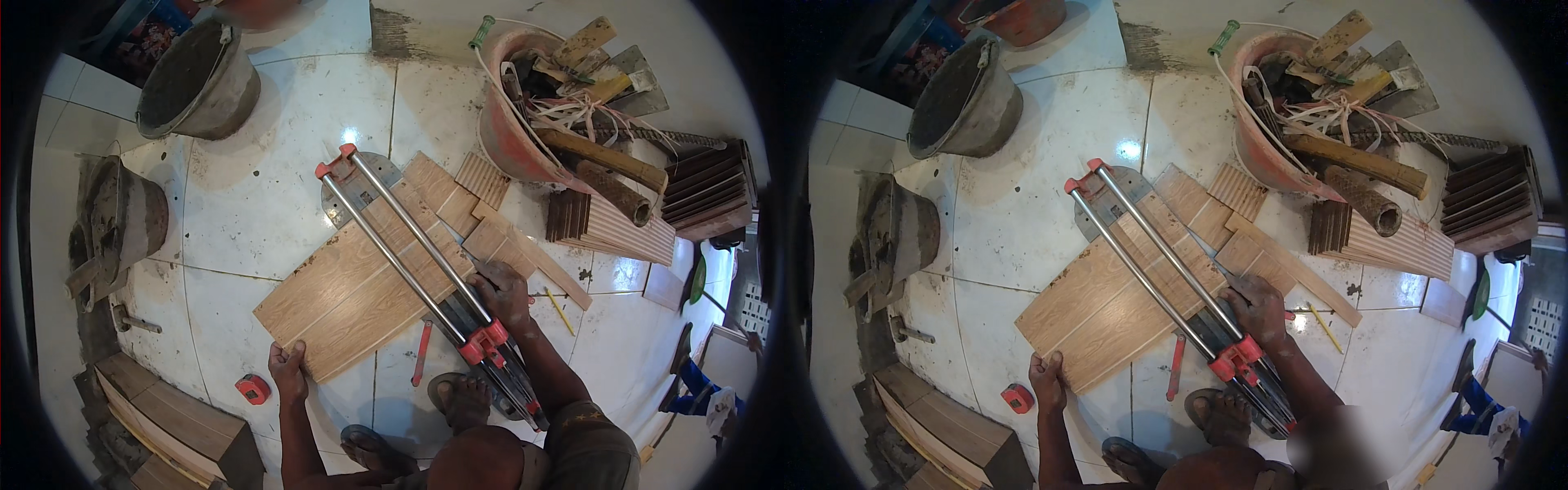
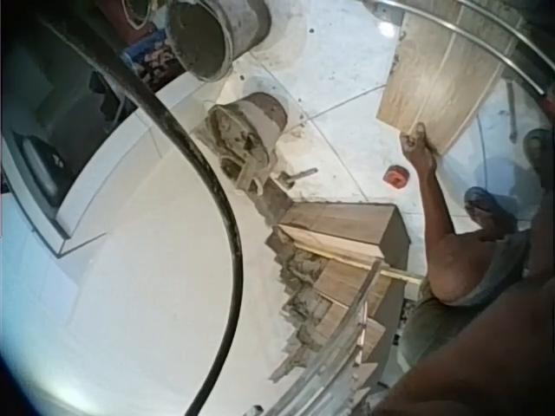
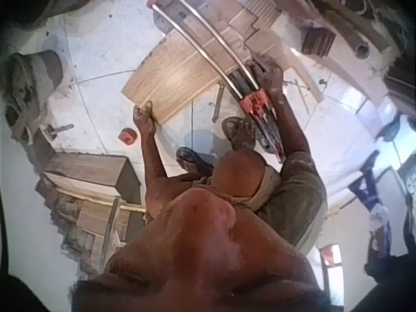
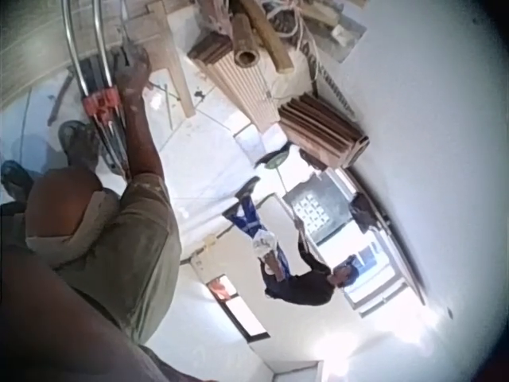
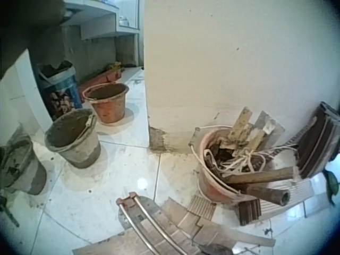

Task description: Measuring, cutting, and applying mortar to tiles for tiling stairs.

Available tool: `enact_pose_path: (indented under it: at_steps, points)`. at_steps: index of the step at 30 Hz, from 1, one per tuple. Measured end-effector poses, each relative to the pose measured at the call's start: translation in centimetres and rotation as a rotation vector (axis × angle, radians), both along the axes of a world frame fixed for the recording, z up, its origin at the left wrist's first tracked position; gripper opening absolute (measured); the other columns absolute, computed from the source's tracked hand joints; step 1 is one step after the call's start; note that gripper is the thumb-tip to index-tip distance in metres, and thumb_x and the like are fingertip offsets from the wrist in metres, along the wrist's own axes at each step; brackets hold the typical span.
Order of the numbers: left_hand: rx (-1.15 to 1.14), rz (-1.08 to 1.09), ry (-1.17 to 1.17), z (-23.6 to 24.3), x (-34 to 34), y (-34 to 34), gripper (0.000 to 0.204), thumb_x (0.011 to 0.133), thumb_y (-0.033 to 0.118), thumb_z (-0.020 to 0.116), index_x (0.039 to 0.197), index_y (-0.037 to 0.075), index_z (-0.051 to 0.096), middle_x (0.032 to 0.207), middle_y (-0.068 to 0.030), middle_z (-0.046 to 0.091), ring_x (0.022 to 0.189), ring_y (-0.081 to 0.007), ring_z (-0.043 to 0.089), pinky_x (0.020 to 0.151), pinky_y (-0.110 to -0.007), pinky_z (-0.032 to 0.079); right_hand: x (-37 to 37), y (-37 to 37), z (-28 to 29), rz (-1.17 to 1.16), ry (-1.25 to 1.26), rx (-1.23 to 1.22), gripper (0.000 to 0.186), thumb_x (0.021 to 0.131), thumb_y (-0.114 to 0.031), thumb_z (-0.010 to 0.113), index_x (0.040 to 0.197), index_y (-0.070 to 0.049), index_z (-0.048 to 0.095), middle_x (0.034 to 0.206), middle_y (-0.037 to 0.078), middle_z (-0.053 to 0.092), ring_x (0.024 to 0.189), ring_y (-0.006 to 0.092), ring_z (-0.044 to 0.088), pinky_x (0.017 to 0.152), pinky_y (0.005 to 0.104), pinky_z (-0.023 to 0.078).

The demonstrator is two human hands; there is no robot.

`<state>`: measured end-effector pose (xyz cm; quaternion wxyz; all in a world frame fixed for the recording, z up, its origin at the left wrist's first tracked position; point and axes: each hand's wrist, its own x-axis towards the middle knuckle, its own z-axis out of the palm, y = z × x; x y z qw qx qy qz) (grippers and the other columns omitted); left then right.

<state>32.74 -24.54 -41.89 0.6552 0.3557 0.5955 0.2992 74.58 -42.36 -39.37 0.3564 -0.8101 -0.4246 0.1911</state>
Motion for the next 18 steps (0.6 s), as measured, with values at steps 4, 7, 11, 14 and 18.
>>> enact_pose_path:
  at_steps: [4,7,11,14,18]
  points:
    - [0.005,0.018,-0.029,0.08,0.32,0.03,0.038,0.091,0.008,0.078,0.119,0.0,0.055,0.114,-0.0115,0.071,0.101,-0.0173,0.068,0.096,-0.032,0.051,0.24,-0.25,-0.69,0.031,-0.028,0.004,0.027,0.091,-0.015,0.073,0.112,0.001,0.074,0.092,0.017,0.07,0.085,0.0352,0.068,0.076,0.043,0.054]
    - [0.0,0.002,-0.025,0.26,0.37,0.05,0.036,0.092,0.008,0.076,0.12,0.001,0.054,0.116,-0.0104,0.069,0.104,-0.0181,0.066,0.099,-0.035,0.05,0.15,-0.09,-0.37,0.021,-0.019,-0.006,0.027,0.091,-0.016,0.073,0.112,0.001,0.074,0.091,0.017,0.07,0.085,0.0348,0.068,0.076,0.0431,0.054]
    - [-0.001,0.0,-0.022,0.2,0.18,0.09,0.038,0.092,0.009,0.077,0.122,0.001,0.054,0.117,-0.0103,0.069,0.105,-0.0179,0.066,0.099,-0.034,0.05,-0.02,0.09,-0.06,0.006,0.013,-0.028,0.026,0.091,-0.016,0.073,0.112,0.0,0.075,0.094,0.018,0.072,0.087,0.0353,0.069,0.078,0.0427,0.055]
    - [0.003,0.018,-0.032,0.42,0.61,-0.02,0.037,0.092,0.008,0.077,0.12,0.0,0.055,0.115,-0.0106,0.07,0.102,-0.0168,0.067,0.096,-0.033,0.051,-0.15,-0.01,-0.38,-0.014,-0.01,0.019,0.024,0.093,-0.016,0.072,0.108,0.001,0.075,0.089,0.017,0.07,0.084,0.033,0.068,0.078,0.0399,0.053]
    - [-0.01,0.051,-0.037,0.42,0.7,0.06,0.036,0.091,0.007,0.077,0.118,0.0,0.055,0.112,-0.0104,0.071,0.098,-0.0156,0.067,0.093,-0.032,0.052,-0.17,-0.15,-0.61,-0.031,0.004,0.025,0.024,0.092,-0.015,0.073,0.11,0.0,0.075,0.093,0.017,0.071,0.087,0.0335,0.069,0.08,0.0397,0.054]
